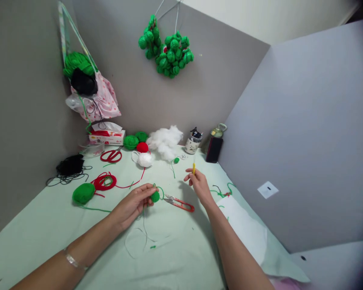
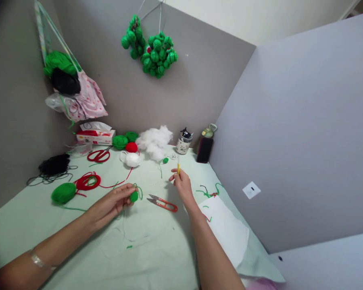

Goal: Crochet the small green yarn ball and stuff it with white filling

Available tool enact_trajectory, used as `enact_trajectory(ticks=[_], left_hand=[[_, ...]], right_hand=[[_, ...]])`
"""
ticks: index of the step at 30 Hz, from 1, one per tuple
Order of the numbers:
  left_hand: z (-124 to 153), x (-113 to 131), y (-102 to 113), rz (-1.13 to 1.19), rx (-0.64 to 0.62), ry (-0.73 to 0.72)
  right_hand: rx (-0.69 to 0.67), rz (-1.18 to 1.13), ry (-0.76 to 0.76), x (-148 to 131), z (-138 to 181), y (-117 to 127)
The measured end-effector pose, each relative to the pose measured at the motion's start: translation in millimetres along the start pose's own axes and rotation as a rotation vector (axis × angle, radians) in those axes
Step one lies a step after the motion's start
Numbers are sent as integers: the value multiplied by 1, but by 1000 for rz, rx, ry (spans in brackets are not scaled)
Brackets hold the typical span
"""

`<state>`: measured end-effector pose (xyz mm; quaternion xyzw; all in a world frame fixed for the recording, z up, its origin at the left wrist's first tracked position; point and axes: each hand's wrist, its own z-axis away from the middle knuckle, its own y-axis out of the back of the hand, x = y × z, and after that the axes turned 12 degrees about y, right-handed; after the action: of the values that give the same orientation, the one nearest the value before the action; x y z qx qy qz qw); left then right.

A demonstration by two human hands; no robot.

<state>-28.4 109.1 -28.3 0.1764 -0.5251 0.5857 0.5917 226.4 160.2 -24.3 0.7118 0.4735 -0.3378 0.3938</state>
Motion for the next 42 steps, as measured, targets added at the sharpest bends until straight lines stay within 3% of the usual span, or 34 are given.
enact_trajectory(ticks=[5,9,16,21,24,27,30,31,33,35,38,40,42], left_hand=[[5,1,1,-25,98,-48],[9,0,-6,-38,113,-68],[-2,-11,2,11,144,16],[-12,-9,16,239,213,40],[-16,0,24,430,225,107],[-17,9,31,494,180,109],[-14,3,32,237,-30,71],[-12,-2,31,129,-191,12],[-10,-14,27,-99,-242,-61],[-8,-24,25,-356,-156,-142],[-10,-30,30,-632,106,-340],[-11,-29,35,-655,346,-414],[-10,-24,36,-583,530,-394]], right_hand=[[-139,52,24,-19,22,-20],[-507,-221,-95,-42,48,-46],[-485,-338,-312,-40,60,-62],[-541,-379,-437,-32,54,-60],[-476,-203,-281,-23,52,-57],[-323,21,68,-12,48,-50],[-191,133,289,-3,43,-43],[-156,145,296,0,41,-41],[-98,138,254,4,38,-39],[-54,104,180,8,34,-38],[-23,37,92,11,32,-38],[-17,19,62,12,32,-39],[-30,26,46,10,34,-39]])
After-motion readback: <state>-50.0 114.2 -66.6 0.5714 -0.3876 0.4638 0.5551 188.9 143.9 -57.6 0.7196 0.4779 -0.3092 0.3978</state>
